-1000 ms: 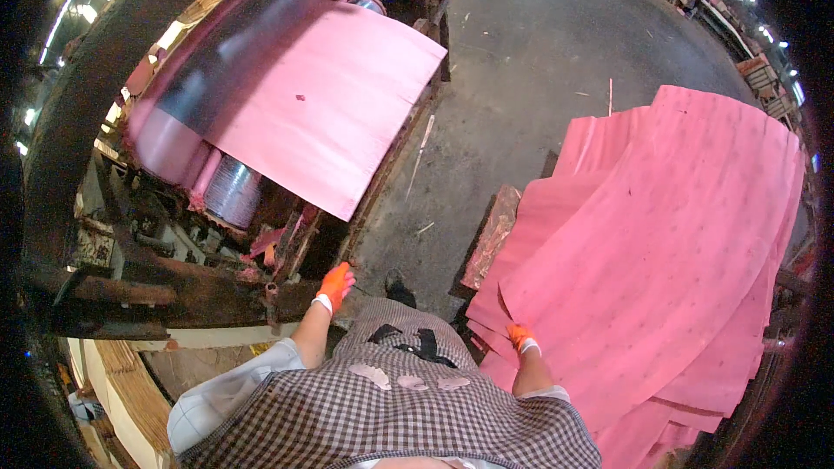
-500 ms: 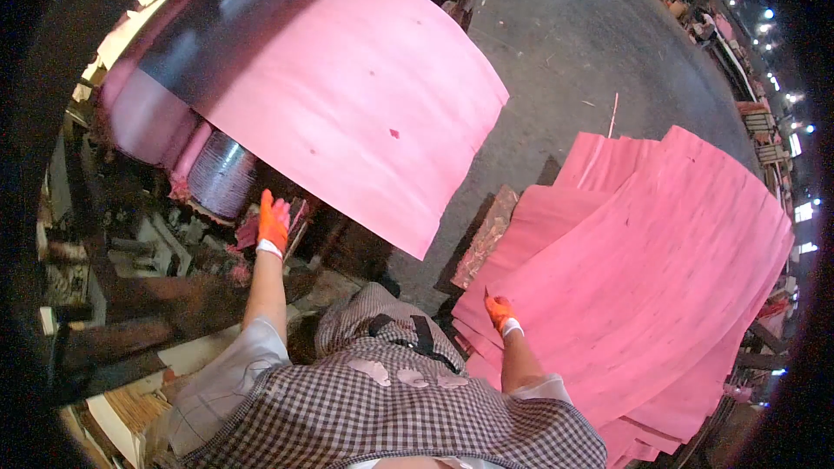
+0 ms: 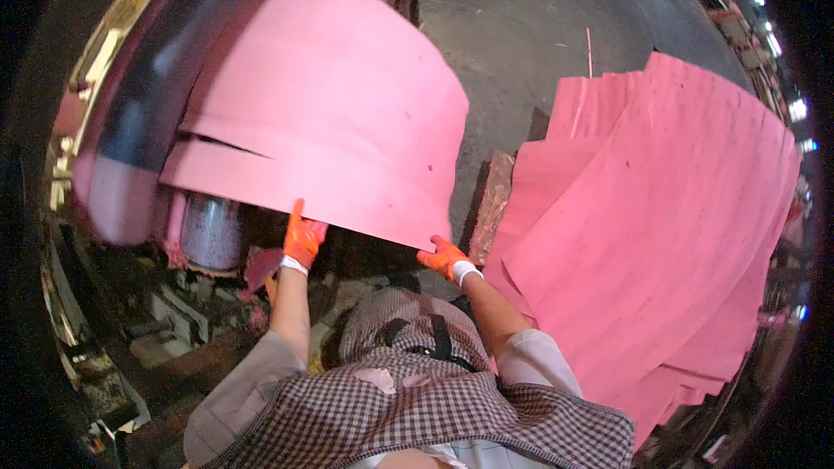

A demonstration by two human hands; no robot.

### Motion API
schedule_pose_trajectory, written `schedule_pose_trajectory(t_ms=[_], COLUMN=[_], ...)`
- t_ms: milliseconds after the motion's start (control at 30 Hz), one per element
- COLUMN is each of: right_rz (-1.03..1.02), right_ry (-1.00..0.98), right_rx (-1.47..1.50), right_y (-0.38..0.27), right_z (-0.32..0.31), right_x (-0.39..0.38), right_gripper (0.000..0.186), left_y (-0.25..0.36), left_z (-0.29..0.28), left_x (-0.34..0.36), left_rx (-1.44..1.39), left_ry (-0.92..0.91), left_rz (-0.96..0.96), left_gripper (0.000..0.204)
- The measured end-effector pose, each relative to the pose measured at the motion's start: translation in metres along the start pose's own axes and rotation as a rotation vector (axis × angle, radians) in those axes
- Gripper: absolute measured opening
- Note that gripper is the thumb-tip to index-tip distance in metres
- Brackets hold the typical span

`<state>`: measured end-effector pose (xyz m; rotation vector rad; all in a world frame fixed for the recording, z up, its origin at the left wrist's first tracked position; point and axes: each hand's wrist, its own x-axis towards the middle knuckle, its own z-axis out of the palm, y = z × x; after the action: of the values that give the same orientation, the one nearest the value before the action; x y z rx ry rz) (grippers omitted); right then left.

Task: Feeding veneer sheets into a rolling machine, cleaning the rollers with a scraper, and transporting a stack of veneer on a rack.

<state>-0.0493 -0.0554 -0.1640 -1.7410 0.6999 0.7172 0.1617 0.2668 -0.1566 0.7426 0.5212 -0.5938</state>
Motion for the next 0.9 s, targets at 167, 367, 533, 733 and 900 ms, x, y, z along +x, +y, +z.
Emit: schedule_pose_trajectory(t_ms=[167,367,533,733,900], right_rz=[-0.028,0.188,0.197,-0.251,0.208], right_ry=[0.275,0.552,0.848,0.892,1.047], right_rx=[-0.338,0.127,0.508,0.268,0.3], right_y=[0.021,0.044,0.087,0.31,0.489], right_z=[-0.01,-0.077,-0.116,-0.095,-0.063], right_x=[0.006,-0.003,-0.059,-0.084,-0.127], right_gripper=[0.115,0.082,0.05,0.039,0.032], left_y=[-0.059,-0.185,-0.337,-0.49,-0.503], left_z=[0.152,0.373,0.498,0.475,0.436], left_x=[-0.028,-0.086,-0.19,-0.31,-0.349], left_rx=[1.033,1.815,2.077,1.856,1.616], left_ry=[-0.015,-0.326,-0.819,-1.589,-2.071], left_rz=[0.1,0.611,1.026,1.053,0.431], left_gripper=[0.063,0.054,0.037,0.057,0.057])
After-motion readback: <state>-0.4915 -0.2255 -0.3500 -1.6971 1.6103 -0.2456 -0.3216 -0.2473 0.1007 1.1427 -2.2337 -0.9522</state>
